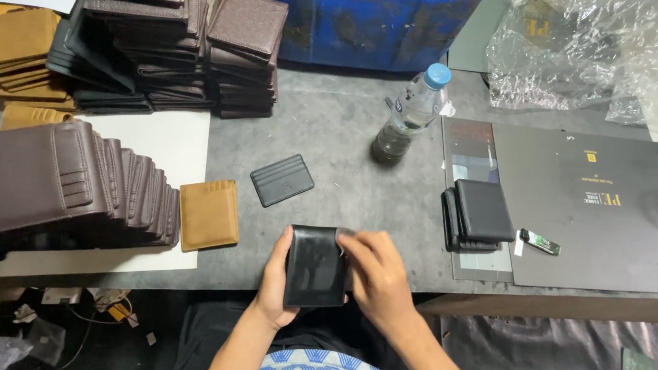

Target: Inspecting and folding leather wallets at a workbench.

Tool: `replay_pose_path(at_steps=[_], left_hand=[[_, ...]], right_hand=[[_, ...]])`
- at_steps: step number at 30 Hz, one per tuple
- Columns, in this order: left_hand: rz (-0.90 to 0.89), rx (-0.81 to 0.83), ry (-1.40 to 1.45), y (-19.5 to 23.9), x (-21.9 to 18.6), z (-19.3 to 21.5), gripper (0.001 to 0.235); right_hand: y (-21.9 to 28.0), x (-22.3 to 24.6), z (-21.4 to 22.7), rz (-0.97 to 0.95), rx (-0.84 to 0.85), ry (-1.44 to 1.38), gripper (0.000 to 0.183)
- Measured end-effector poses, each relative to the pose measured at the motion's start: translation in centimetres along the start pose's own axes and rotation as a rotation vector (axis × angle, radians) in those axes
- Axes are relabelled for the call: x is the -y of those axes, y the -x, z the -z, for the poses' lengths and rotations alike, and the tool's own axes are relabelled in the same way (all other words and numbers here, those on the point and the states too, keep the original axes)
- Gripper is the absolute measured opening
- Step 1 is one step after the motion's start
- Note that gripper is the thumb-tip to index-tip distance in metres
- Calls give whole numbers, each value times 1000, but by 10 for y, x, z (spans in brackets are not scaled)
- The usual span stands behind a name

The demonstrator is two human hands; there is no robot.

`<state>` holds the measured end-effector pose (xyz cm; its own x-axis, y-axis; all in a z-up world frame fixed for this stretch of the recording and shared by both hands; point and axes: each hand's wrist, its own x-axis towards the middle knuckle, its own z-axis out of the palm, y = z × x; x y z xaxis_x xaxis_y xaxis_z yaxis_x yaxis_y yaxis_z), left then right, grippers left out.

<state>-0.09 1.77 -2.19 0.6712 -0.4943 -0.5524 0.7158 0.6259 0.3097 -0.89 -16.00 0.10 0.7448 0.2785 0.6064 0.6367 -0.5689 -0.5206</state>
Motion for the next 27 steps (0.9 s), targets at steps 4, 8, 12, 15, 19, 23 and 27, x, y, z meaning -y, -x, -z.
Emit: replay_pose_path(at_steps=[4, 8, 12, 15, 19, 23, 27], left_hand=[[-187, 34, -12, -1, -5, -1, 89], [-48, -5, 0, -12, 4, 9, 81], [82, 28, -119, -4, 2, -7, 79], [79, -26, -90, -5, -1, 0, 68], [-58, -52, -95, 0, -14, -7, 84], [-5, -85, -26, -9, -5, 6, 75], [43, -62, -16, -10, 6, 9, 66]], right_hand=[[25, 33, -5, 45, 139, -103, 29], [31, 13, -11, 76, 65, -68, 29], [8, -6, -13, -124, -112, 67, 29], [6, 9, -15, -80, -55, 17, 29], [26, 31, -27, 128, 115, -149, 27], [13, 8, -31, 85, 68, -78, 26], [-9, 0, -34, -126, -78, 14, 26]])
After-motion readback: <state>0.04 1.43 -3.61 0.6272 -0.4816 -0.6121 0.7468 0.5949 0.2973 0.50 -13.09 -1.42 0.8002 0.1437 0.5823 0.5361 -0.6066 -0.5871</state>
